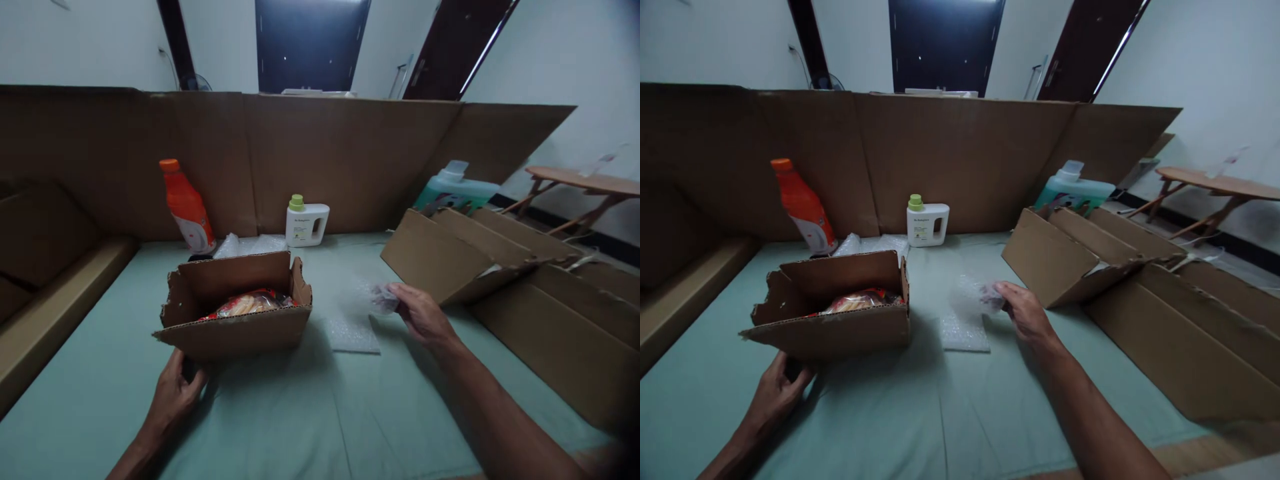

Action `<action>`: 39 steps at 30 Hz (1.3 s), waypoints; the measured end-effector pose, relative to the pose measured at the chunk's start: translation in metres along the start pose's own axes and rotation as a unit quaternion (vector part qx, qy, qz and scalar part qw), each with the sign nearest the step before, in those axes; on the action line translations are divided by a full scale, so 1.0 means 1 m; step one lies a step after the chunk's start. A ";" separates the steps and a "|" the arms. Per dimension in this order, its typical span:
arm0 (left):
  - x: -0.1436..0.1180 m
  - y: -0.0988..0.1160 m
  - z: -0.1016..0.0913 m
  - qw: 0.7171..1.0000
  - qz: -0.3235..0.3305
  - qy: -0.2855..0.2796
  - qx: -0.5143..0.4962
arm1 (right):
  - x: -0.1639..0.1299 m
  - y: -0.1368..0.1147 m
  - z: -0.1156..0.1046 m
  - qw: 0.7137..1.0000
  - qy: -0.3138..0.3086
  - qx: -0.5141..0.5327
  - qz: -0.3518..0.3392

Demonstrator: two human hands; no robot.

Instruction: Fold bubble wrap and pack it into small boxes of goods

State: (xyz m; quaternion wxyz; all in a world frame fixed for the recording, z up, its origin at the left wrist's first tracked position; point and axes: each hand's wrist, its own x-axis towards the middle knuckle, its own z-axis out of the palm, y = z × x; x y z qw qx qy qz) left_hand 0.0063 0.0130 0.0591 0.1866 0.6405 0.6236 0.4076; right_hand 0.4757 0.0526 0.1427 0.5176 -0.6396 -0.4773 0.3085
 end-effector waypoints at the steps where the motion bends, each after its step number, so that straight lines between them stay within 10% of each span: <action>1: 0.000 0.000 0.000 1.000 -0.003 -0.001 -0.002 | 0.006 0.005 -0.001 1.000 0.029 0.004 -0.004; 8: 0.002 0.001 -0.001 1.000 0.011 -0.002 0.005 | 0.007 0.003 0.002 0.974 0.202 -0.030 -0.103; 18: -0.001 -0.004 -0.002 1.000 -0.010 -0.006 0.007 | -0.091 0.009 0.111 0.953 -0.260 -0.067 -0.137; 30: -0.014 -0.010 -0.005 0.998 -0.043 0.018 0.041 | -0.116 0.039 0.123 0.959 -0.218 -0.101 -0.150; 39: 0.053 0.028 0.017 0.996 -0.017 -0.079 0.039 | -0.044 0.026 0.146 0.973 -0.166 -0.080 -0.137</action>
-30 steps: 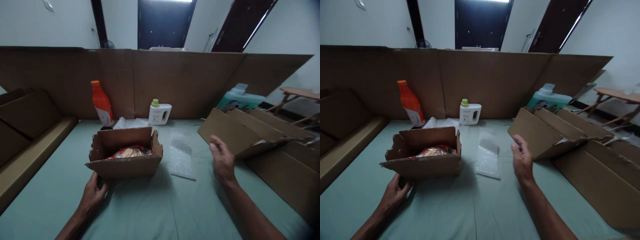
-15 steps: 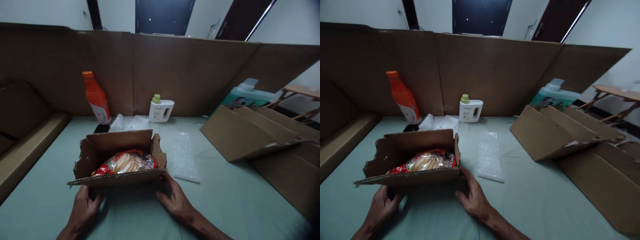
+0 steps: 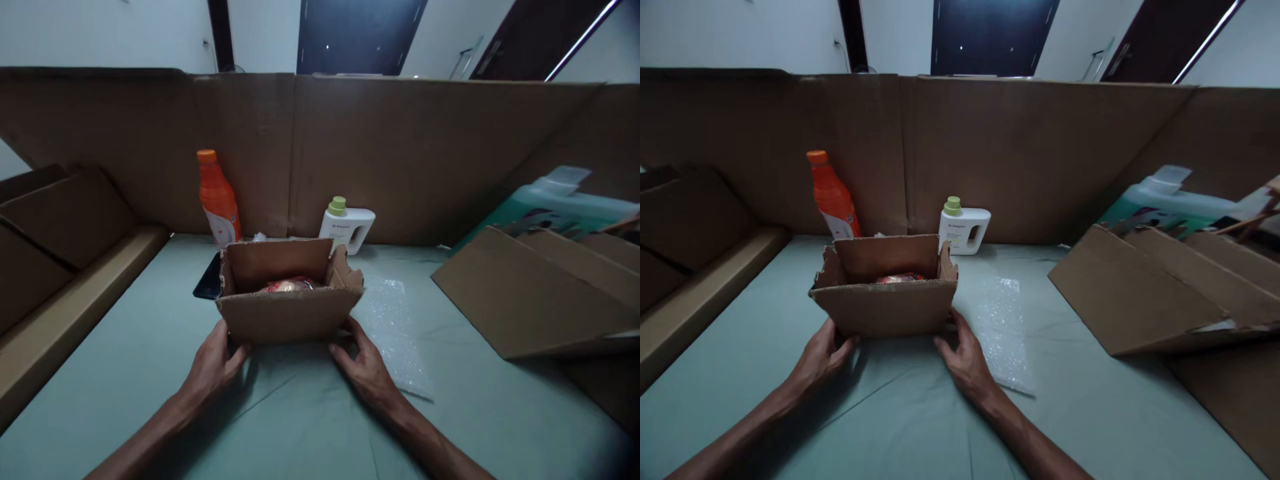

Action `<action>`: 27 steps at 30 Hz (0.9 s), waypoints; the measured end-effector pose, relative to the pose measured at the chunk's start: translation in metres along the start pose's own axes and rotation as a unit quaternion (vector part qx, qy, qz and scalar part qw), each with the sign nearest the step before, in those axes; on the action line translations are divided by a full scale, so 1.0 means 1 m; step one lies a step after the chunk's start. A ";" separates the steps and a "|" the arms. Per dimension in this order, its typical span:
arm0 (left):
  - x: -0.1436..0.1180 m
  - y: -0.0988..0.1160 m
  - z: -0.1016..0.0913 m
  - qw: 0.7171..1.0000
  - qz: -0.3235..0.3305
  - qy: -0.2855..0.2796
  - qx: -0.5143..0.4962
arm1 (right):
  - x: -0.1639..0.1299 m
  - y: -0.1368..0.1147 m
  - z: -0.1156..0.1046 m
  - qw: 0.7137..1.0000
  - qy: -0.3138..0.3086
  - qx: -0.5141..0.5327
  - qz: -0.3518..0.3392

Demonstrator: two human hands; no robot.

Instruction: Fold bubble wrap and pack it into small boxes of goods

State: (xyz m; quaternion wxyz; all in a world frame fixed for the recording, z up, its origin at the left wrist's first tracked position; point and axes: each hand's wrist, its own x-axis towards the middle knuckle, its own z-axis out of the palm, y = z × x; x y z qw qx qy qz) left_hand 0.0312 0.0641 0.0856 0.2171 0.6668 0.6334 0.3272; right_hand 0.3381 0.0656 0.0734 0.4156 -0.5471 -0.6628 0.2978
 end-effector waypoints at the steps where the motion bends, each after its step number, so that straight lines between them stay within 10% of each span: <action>1: 0.009 0.002 0.004 1.000 0.004 0.005 -0.001 | 0.009 0.002 0.002 1.000 0.008 0.004 -0.001; 11: 0.062 0.016 0.029 1.000 0.005 0.021 0.010 | 0.051 -0.005 -0.013 1.000 -0.003 -0.012 -0.028; 19: -0.039 -0.008 0.025 0.999 0.030 -0.012 -0.029 | -0.049 0.022 -0.094 0.958 -0.060 -0.276 -0.054; 27: -0.090 0.012 0.021 0.995 0.097 -0.005 -0.034 | -0.066 -0.032 -0.041 0.971 -0.066 -0.198 -0.120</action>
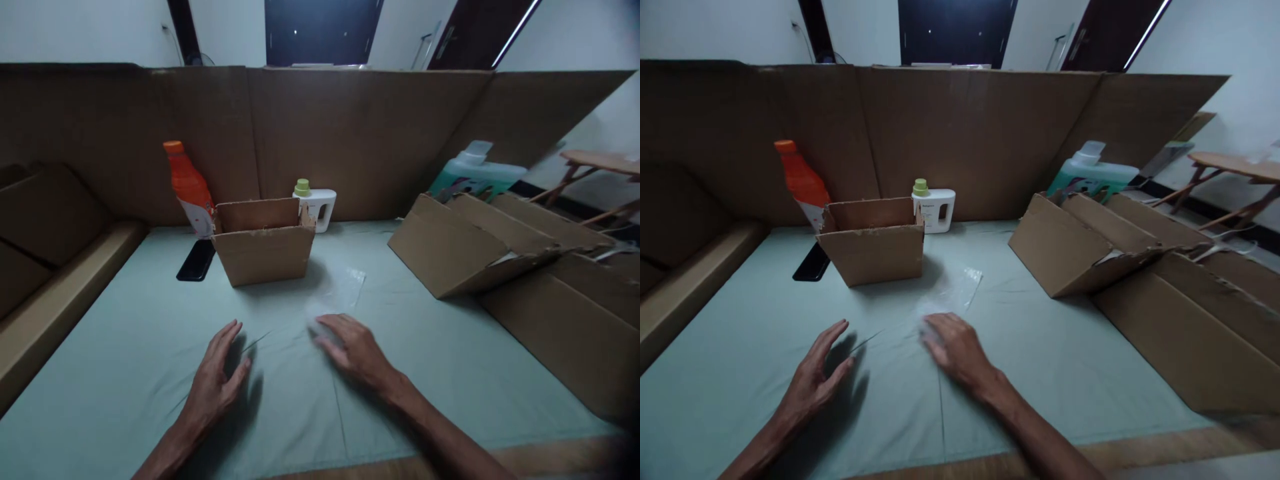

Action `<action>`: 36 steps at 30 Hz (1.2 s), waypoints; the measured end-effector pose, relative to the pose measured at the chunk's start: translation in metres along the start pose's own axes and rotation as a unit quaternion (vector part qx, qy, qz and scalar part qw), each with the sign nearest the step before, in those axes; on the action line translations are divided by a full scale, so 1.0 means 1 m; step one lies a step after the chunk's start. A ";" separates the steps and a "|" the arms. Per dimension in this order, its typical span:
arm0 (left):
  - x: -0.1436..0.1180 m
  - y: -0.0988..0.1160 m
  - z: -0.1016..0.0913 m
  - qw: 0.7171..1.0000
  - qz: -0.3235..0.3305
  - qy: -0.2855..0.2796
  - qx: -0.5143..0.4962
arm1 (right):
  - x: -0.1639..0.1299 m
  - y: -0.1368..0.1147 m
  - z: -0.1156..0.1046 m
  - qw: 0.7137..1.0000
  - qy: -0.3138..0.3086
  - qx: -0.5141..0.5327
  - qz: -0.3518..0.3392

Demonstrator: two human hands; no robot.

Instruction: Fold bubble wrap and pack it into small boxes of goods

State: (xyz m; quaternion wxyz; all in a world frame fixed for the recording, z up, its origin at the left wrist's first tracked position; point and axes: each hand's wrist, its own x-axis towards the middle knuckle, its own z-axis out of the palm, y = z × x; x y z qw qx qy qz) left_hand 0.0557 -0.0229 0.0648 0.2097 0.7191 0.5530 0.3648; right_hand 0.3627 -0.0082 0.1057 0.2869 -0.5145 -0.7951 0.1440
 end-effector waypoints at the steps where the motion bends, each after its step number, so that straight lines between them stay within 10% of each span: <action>1: 0.000 0.003 -0.004 1.000 -0.008 0.003 0.000 | 0.001 -0.014 0.000 0.999 -0.016 0.037 -0.025; 7: -0.002 0.015 -0.019 0.999 0.033 0.018 0.017 | 0.015 0.004 -0.022 0.997 0.026 0.032 0.069; 12: 0.022 0.033 0.015 0.973 0.190 -0.083 0.103 | 0.040 0.058 -0.005 0.987 0.040 -0.086 0.134; 19: 0.058 0.045 0.051 0.936 0.244 -0.180 0.178 | 0.045 0.060 0.026 0.982 0.060 -0.122 0.134; 28: 0.040 0.003 -0.047 0.947 0.253 -0.036 0.193 | 0.016 0.048 -0.012 0.980 0.093 -0.108 0.137; 36: 0.005 -0.053 -0.098 0.951 0.173 -0.149 0.208 | -0.031 0.061 -0.033 0.965 0.089 -0.196 0.153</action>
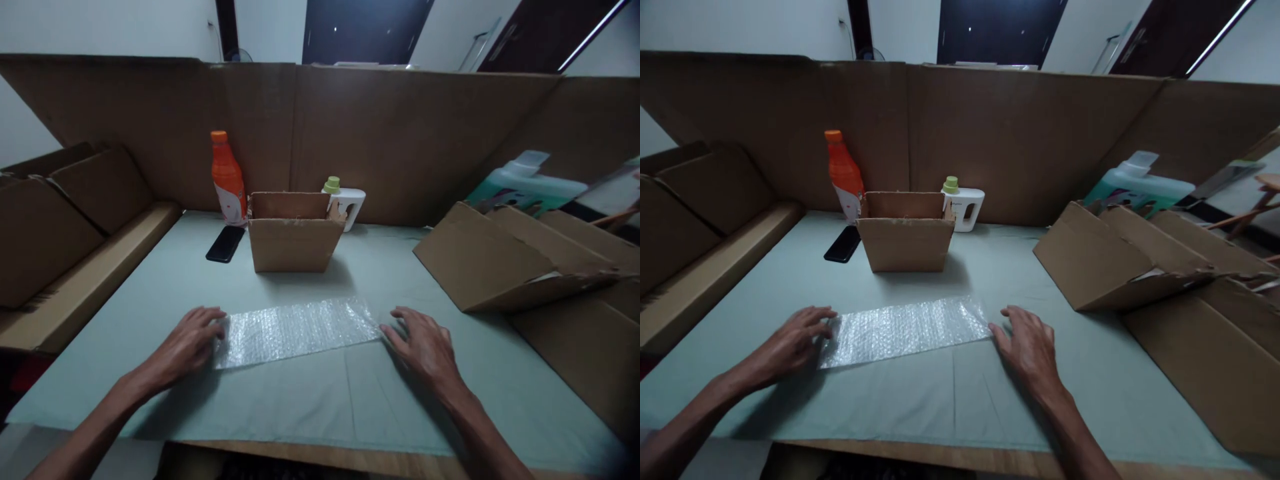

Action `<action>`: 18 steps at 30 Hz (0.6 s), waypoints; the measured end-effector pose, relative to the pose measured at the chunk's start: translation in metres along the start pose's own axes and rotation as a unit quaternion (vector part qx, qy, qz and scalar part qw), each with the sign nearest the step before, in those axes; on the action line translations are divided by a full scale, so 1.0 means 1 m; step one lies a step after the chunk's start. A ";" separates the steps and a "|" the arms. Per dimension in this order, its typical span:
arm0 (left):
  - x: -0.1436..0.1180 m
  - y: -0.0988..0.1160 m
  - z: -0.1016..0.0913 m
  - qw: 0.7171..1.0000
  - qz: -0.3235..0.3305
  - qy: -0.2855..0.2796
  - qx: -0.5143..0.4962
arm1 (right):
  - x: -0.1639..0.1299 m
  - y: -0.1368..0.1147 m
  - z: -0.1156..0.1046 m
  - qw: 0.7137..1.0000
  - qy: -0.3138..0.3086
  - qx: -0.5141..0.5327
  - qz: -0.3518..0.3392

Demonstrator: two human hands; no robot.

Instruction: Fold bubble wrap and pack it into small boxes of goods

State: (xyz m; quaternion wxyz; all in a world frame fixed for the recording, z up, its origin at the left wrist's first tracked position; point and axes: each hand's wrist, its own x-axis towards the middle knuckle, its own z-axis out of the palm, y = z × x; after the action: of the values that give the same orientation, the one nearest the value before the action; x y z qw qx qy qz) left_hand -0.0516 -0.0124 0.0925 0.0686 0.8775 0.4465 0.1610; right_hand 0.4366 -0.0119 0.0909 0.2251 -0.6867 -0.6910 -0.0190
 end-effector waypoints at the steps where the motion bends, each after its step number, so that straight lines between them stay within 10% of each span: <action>1: 0.002 -0.002 -0.007 0.999 -0.035 0.007 -0.013 | 0.003 0.000 -0.004 1.000 0.007 0.001 -0.004; 8: 0.096 0.000 -0.009 0.928 -0.228 0.166 -0.242 | 0.084 -0.056 0.016 0.978 -0.029 0.205 -0.036; 13: 0.169 -0.002 0.032 0.905 -0.236 0.205 -0.288 | 0.144 -0.091 0.061 0.969 -0.046 0.238 -0.040; 18: 0.188 -0.007 0.031 0.904 -0.242 0.206 -0.285 | 0.153 -0.096 0.067 0.969 -0.055 0.239 -0.038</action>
State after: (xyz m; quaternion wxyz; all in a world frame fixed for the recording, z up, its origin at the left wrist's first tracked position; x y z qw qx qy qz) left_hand 0.0570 0.1439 0.1031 0.2590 0.6330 0.5841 0.4371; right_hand 0.3327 0.1492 0.1092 0.3434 -0.5859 -0.7127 0.1758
